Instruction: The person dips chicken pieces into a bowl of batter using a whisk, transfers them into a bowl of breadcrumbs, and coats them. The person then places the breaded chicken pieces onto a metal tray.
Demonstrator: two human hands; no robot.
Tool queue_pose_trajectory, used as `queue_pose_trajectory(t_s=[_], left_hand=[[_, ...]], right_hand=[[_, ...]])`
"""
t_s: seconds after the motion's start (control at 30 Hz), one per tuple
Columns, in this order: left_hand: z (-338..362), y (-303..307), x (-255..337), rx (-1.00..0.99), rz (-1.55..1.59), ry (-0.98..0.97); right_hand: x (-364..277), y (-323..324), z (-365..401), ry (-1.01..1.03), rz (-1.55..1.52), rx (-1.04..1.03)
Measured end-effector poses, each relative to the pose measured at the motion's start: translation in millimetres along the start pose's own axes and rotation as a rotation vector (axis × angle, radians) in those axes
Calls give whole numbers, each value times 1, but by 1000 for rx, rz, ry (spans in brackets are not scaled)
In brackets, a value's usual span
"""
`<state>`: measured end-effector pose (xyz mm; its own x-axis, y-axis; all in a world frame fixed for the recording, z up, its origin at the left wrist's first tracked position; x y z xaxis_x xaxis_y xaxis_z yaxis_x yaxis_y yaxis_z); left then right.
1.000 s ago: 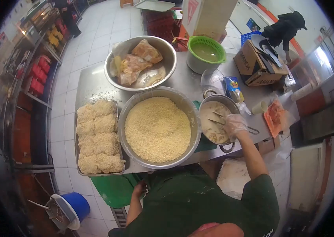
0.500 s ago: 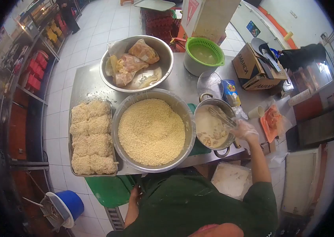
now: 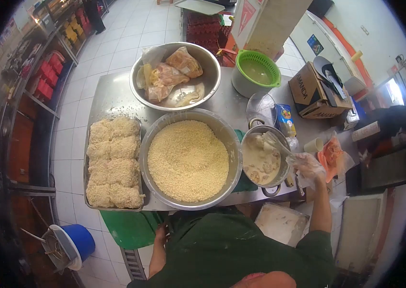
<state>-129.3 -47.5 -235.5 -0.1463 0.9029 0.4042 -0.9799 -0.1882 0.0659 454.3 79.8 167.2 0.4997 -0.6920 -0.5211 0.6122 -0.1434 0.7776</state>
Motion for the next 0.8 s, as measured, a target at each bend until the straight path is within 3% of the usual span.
queue_pose_trajectory(t_s=[0.23, 0.33, 0.43, 0.5, 0.53, 0.6, 0.63, 0.67, 0.73, 0.8], left_hand=[[1, 6, 1, -14, -35, -4], [7, 1, 27, -27, -94, -87], [42, -10, 49, 85, -126, -11], [26, -7, 34, 58, -120, 5], [10, -5, 21, 31, -112, 17], [-17, 0, -1, -20, -96, 38], [-19, 1, -5, -44, -89, 49], [-21, 4, -8, -43, -87, 50], [-20, 6, -9, -21, -35, 45], [-14, 6, -7, -17, -34, 41]], right_hand=[[3, 26, 8, 99, -46, 25], [-18, 26, 22, 40, -158, -104], [22, 10, 5, -133, -58, -223], [58, -11, -23, 169, -38, -255], [44, -15, -21, 169, -35, -256], [17, -29, -10, -86, 163, -278], [12, -37, -22, 148, 312, -248], [20, -37, -27, 150, 314, -250], [-23, -19, -13, 338, 622, -3], [-39, -8, -4, 267, 665, 0]])
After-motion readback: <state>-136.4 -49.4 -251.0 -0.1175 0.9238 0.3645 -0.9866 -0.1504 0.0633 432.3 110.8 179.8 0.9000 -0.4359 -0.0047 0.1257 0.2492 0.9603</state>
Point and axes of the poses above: each hand's wrist, its own z-axis away from the middle knuckle, its own y-axis out of the back of the hand, x = y × z, the point moved 7 cm from there along -z, towards the middle knuckle, and after that the axes turned 13 degrees about x, right-handed, at the moved point
